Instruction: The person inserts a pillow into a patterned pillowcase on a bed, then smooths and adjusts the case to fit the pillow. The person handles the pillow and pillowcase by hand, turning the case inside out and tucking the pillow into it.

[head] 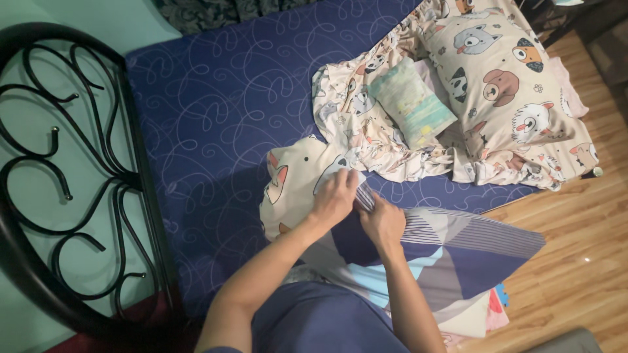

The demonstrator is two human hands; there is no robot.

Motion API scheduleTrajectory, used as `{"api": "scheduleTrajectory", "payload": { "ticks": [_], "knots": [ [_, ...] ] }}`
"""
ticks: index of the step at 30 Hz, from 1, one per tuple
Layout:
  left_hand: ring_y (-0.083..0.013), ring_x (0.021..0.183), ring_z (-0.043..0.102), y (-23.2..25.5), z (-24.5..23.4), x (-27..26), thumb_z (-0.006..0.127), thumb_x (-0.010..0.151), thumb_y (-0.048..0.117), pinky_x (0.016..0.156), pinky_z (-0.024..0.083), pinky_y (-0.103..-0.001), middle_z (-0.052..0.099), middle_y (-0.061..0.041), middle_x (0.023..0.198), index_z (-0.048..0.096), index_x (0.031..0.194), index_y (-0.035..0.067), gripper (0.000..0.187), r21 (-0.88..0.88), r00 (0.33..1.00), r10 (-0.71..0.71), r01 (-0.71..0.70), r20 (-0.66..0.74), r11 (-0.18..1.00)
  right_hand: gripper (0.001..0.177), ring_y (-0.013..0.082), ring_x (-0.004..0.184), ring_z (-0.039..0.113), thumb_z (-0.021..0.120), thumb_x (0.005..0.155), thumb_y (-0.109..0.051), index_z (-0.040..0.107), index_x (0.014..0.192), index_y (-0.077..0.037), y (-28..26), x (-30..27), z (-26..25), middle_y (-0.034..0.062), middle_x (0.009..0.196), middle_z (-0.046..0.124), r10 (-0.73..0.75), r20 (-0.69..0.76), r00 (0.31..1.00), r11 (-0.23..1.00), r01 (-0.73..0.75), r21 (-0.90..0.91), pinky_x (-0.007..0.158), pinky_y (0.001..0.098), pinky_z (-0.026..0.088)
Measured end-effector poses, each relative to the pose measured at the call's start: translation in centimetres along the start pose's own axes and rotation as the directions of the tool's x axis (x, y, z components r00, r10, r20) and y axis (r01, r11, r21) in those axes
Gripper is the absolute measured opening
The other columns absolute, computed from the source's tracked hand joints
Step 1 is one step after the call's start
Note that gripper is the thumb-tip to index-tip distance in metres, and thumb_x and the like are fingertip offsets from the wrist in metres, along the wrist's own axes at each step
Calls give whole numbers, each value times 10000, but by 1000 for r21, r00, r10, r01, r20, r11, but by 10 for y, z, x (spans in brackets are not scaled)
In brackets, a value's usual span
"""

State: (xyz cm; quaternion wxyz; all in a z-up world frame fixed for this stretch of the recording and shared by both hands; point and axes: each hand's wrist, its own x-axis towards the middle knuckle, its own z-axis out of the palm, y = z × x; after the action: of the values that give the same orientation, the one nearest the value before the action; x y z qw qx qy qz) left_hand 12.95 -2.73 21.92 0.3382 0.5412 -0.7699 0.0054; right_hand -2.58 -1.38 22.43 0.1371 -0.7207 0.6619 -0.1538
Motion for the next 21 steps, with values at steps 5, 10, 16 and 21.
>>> {"api": "scheduleTrajectory", "payload": {
  "ticks": [5, 10, 16, 21],
  "knots": [
    [-246, 786, 683, -2, 25, -1, 635, 847, 51, 621, 563, -360, 613, -120, 947, 651, 1054, -27, 222, 117, 995, 26, -38, 96, 992, 490, 327, 773, 696, 769, 763, -313, 732, 1227, -159, 4, -11, 5, 104, 846, 726, -78, -53, 996, 996, 75, -52, 701, 482, 469],
    [-257, 765, 689, 16, 21, -1, 667, 758, 103, 656, 570, -382, 612, -88, 897, 638, 838, 53, 98, -126, 986, 168, -166, 1, 978, 203, 289, 784, 681, 718, 752, -229, 728, 944, -163, 9, -25, 24, 55, 805, 681, -104, -65, 993, 987, 94, -133, 747, 463, 442],
    [-253, 705, 677, 49, 36, -18, 691, 795, 137, 619, 558, -383, 596, -87, 844, 643, 810, 55, 96, -233, 966, 257, -243, 29, 942, 247, 316, 837, 668, 675, 780, -211, 698, 953, -36, 40, -28, 80, 130, 857, 661, -318, -317, 894, 917, 205, -342, 728, 443, 456],
    [-247, 744, 687, 99, 53, -60, 673, 812, 101, 662, 568, -374, 602, -88, 886, 645, 855, 38, 81, -343, 960, 262, -216, 94, 914, 263, 287, 935, 642, 678, 789, -169, 637, 999, -16, 90, -56, 163, 128, 956, 641, 99, -295, 950, 993, -113, -32, 806, 421, 461]
  ]
}}
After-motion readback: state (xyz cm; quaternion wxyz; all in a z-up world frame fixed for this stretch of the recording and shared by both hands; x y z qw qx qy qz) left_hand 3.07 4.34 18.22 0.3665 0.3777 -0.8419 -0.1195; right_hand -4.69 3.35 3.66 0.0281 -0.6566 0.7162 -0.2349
